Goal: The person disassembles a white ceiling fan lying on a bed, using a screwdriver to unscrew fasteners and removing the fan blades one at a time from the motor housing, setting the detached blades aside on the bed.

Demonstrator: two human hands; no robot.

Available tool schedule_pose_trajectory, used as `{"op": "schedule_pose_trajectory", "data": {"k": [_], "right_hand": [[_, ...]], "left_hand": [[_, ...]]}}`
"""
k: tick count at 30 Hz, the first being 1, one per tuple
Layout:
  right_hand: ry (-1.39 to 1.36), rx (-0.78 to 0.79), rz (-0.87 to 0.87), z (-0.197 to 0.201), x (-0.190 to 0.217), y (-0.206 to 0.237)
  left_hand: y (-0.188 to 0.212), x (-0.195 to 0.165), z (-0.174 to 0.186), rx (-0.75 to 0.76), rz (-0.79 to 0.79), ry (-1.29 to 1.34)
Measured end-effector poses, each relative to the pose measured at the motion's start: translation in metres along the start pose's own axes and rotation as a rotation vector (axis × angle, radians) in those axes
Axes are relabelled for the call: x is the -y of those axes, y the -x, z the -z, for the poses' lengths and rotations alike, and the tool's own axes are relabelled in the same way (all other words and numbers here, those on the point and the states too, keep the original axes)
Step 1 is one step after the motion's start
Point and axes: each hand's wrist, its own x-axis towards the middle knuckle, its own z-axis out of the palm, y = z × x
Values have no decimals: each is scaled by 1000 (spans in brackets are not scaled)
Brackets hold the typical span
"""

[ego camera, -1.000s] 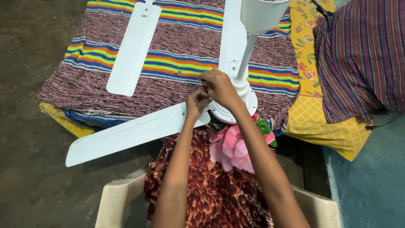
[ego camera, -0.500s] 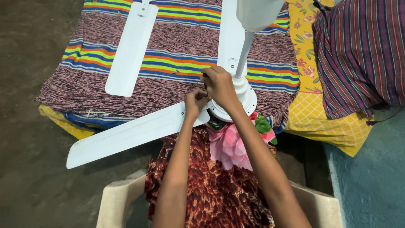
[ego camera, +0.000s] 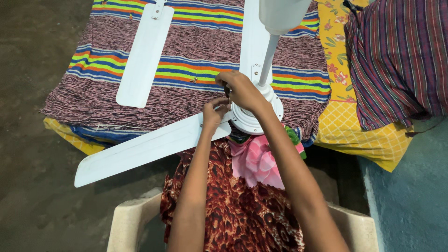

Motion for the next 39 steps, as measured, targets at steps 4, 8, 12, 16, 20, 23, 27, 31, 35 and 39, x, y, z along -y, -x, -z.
{"op": "schedule_pose_trajectory", "data": {"k": [4, 8, 12, 16, 20, 23, 27, 31, 35, 39], "right_hand": [[-15, 1, -67, 5, 5, 5], [-12, -167, -40, 6, 10, 14], [-60, -465, -70, -1, 7, 34], [-426, -779, -300, -16, -4, 67], [-922, -1040, -609, -38, -16, 106], [-969, -817, -992, -56, -19, 136], [-810, -510, -1160, -85, -14, 147], [-555, -259, -1085, -106, 4, 139], [-865, -178, -1167, -125, 29, 140], [-1172, -250, -1128, -120, 24, 129]], "left_hand": [[0, 1, -1, 3, -34, -28], [1, -2, -3, -11, -34, -58], [1, -3, -5, -43, -42, -189], [-3, 1, -3, -52, -72, -249], [-4, 4, -2, -33, -88, -250], [-2, 3, -1, 10, -143, -214], [1, -1, -2, 23, -220, -307], [1, -5, -4, 56, -216, -345], [2, -6, -1, 58, -215, -419], [4, -8, -4, 50, -234, -443]]}}
